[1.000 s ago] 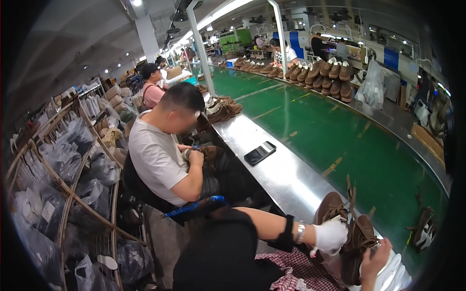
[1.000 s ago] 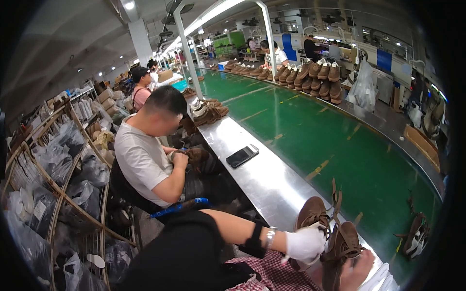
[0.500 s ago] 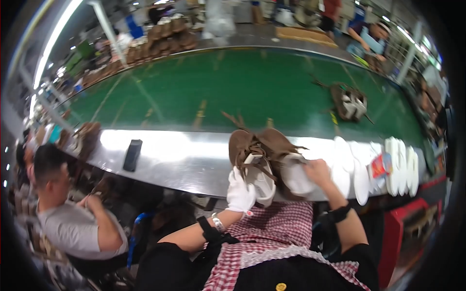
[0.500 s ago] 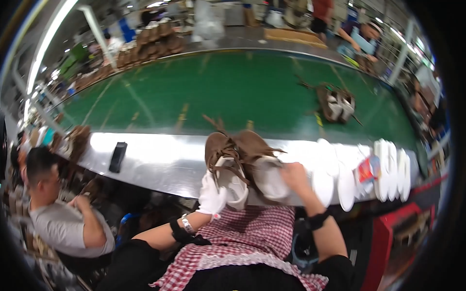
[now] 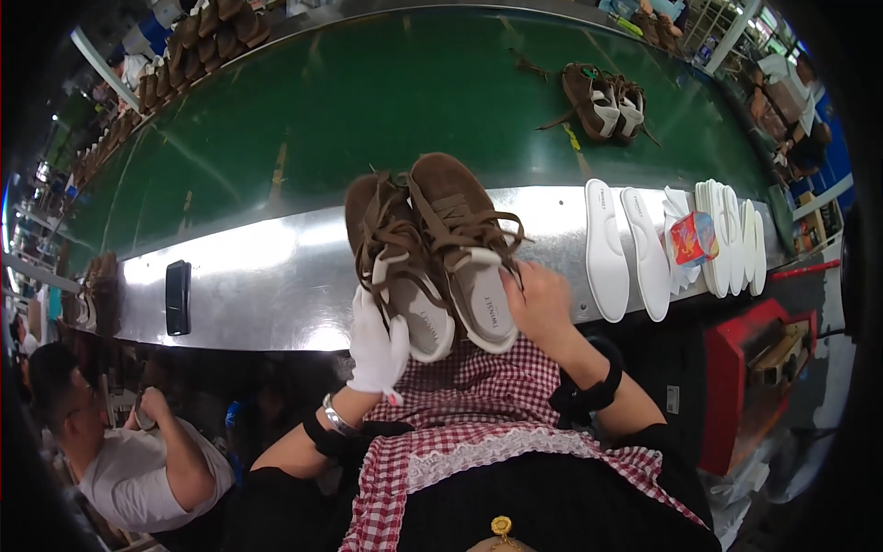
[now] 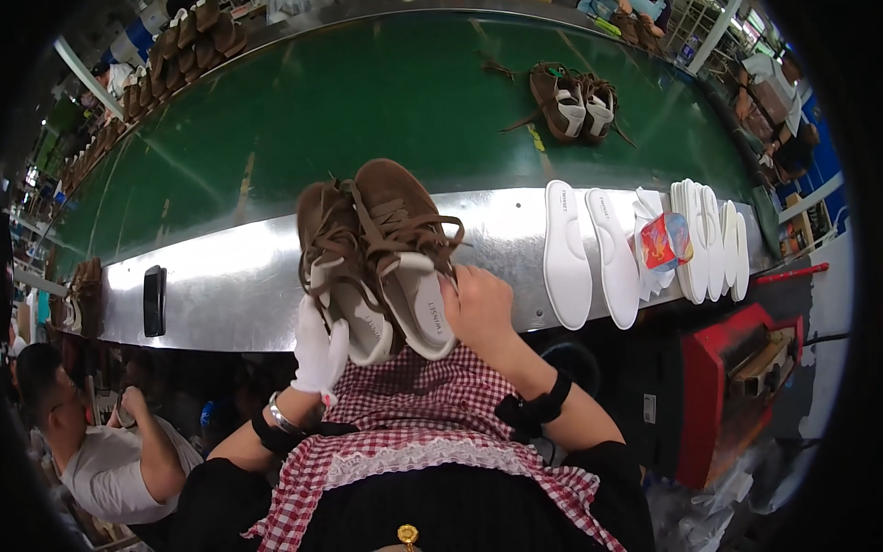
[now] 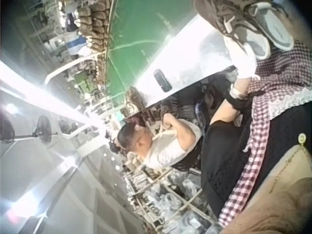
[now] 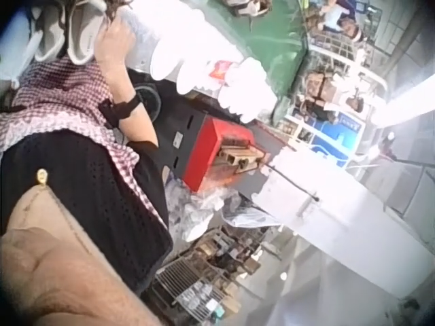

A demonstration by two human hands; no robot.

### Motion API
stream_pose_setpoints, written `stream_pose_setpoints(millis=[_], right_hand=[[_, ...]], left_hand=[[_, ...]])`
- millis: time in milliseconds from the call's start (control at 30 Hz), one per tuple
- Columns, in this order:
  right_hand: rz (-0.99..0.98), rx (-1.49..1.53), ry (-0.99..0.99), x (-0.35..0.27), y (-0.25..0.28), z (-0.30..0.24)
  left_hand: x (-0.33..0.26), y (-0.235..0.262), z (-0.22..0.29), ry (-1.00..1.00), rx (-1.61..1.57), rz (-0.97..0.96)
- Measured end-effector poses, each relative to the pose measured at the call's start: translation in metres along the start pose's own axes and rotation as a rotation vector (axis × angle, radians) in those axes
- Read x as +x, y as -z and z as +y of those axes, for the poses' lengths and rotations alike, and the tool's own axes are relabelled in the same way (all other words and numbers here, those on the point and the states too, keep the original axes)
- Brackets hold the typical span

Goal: Inserting white foam insoles into brown leather shoes at a factory assembly line.

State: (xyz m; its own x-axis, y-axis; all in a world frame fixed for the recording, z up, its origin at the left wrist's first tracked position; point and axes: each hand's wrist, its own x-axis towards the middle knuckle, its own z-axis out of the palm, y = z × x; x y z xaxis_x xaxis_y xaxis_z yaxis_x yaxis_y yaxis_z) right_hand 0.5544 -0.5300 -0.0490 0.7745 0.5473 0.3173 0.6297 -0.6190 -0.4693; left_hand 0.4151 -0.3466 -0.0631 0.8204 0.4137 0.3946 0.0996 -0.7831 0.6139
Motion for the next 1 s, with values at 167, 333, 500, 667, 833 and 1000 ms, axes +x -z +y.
stream_pose_setpoints(millis=[167, 333, 500, 667, 833, 1000], right_hand=[[-0.477, -0.233, -0.196, 0.022, 0.016, 0.022], [-0.360, 0.079, 0.608, 0.014, 0.039, -0.028], [-0.854, -0.173, 0.550, 0.008, 0.019, 0.001], [-0.891, -0.030, 0.546, 0.014, 0.006, -0.010], [-0.619, 0.078, 0.650, 0.007, -0.008, -0.010], [-0.618, -0.070, 0.700, 0.008, -0.015, -0.052]], left_hand=[[0.031, 0.012, 0.015, -0.003, 0.053, -0.082], [0.038, 0.049, 0.041, -0.414, 0.074, -0.472], [0.040, 0.002, 0.037, -0.357, 0.235, -0.947], [0.030, 0.022, 0.039, -0.122, 0.168, -0.862], [0.036, 0.007, 0.044, 0.182, -0.017, -0.707], [0.058, 0.012, 0.030, 0.180, 0.213, -0.670]])
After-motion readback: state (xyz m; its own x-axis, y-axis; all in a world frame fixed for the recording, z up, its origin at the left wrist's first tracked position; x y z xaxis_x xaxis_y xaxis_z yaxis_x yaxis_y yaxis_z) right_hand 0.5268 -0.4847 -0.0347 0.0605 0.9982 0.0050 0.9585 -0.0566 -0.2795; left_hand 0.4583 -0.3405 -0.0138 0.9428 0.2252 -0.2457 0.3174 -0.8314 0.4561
